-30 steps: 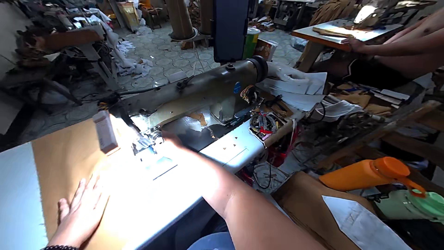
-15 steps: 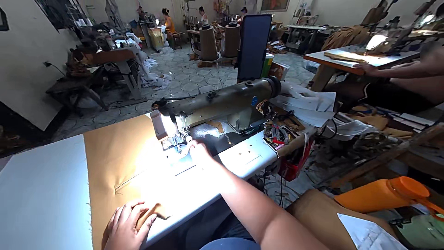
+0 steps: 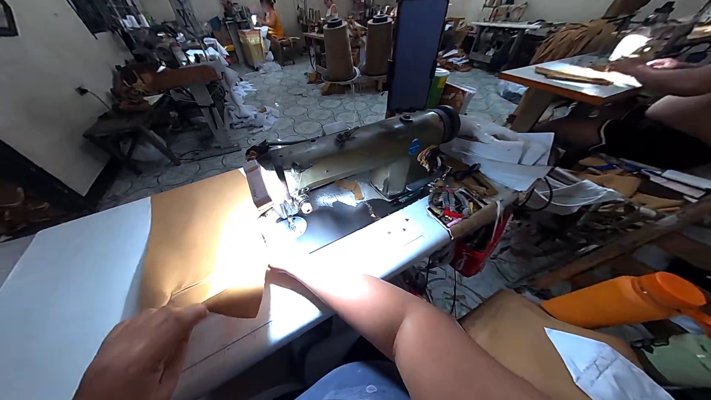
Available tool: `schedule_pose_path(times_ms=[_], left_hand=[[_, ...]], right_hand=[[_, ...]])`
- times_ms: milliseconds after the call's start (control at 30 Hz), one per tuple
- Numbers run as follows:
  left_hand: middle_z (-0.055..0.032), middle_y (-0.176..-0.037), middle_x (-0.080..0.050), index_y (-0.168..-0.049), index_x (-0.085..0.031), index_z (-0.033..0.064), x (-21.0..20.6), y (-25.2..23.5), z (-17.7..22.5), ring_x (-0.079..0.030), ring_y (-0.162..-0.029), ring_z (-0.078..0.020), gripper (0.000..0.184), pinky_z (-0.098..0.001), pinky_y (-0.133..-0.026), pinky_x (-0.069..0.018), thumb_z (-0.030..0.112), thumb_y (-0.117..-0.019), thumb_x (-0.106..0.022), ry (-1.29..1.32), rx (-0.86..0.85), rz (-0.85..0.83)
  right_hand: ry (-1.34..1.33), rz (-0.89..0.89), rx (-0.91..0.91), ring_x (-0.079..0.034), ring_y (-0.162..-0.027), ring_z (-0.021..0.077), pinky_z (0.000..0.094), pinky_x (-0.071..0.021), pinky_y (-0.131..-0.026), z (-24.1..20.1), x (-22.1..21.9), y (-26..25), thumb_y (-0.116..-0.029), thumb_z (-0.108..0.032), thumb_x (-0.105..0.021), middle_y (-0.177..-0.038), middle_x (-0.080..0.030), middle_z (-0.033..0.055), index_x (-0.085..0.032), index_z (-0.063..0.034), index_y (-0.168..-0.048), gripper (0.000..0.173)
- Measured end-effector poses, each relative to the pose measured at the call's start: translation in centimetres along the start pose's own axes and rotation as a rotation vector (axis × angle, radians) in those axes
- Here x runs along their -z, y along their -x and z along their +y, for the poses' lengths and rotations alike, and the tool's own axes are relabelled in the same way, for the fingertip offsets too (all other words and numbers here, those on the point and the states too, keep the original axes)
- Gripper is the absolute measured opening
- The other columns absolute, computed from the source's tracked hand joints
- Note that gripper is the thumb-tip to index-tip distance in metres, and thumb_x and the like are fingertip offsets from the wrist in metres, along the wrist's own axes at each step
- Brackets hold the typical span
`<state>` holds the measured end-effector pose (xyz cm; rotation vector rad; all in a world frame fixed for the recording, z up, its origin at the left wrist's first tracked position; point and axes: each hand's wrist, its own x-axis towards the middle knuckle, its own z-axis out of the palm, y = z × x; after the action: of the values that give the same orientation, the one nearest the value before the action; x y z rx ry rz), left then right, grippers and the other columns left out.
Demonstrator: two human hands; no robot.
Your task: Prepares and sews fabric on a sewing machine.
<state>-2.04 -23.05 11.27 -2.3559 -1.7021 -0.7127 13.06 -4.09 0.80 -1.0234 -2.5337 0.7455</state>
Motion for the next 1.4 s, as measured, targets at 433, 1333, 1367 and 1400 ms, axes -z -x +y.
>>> schedule_pose_path(times_ms=[433, 1333, 1367, 1400], left_hand=[[-0.0294, -0.135, -0.059, -0.139, -0.060, -0.0015, 1.7, -4.2, -4.7, -0.066, -0.106, -0.0514, 0.045, -0.0686, -0.080, -0.0526, 0.004, -0.0988, -0.041, -0.227, 0.183, 0.046], [-0.0197, -0.130, -0.066, -0.124, -0.071, -0.0007, -6.8, 8.7, 1.3, -0.072, -0.103, -0.0325, 0.045, -0.0472, -0.085, -0.0612, -0.002, -0.0789, -0.071, 0.156, 0.278, -0.272], [-0.0172, -0.121, -0.070, -0.112, -0.076, 0.0003, -5.9, 8.2, 0.5, -0.072, -0.104, -0.0318, 0.032, -0.0483, -0.086, -0.0604, 0.001, -0.0806, -0.069, 0.161, 0.249, -0.306], [-0.0142, -0.113, -0.073, -0.102, -0.078, 0.0016, -4.9, 7.4, -0.6, -0.071, -0.101, -0.0297, 0.023, -0.0480, -0.085, -0.0596, 0.005, -0.0817, -0.067, 0.191, 0.211, -0.317]], right_hand=[[-0.470, -0.471, 0.117, -0.066, -0.079, 0.0134, 0.0299, -0.0553, -0.074, -3.4, 3.3, 1.4, -0.1084, -0.023, -0.052, -0.093, -0.067, 0.0126, -0.060, 0.0046, -0.118, 0.031], [-0.054, 0.025, 0.565, -0.065, -0.119, 0.0286, 0.0459, -0.0495, -0.106, 3.0, 1.0, 8.8, -0.0868, -0.002, -0.065, -0.116, -0.072, 0.0131, -0.077, -0.0057, -0.098, 0.017], [-0.098, -0.063, 0.603, -0.069, -0.111, 0.0253, 0.0403, -0.0534, -0.101, 3.2, 1.5, 8.1, -0.0900, -0.001, -0.062, -0.107, -0.073, 0.0120, -0.076, -0.0043, -0.094, 0.016], [-0.178, -0.152, 0.612, -0.069, -0.104, 0.0238, 0.0378, -0.0541, -0.096, 3.1, 2.2, 7.3, -0.0906, 0.001, -0.059, -0.101, -0.072, 0.0131, -0.075, -0.0005, -0.093, 0.016]])
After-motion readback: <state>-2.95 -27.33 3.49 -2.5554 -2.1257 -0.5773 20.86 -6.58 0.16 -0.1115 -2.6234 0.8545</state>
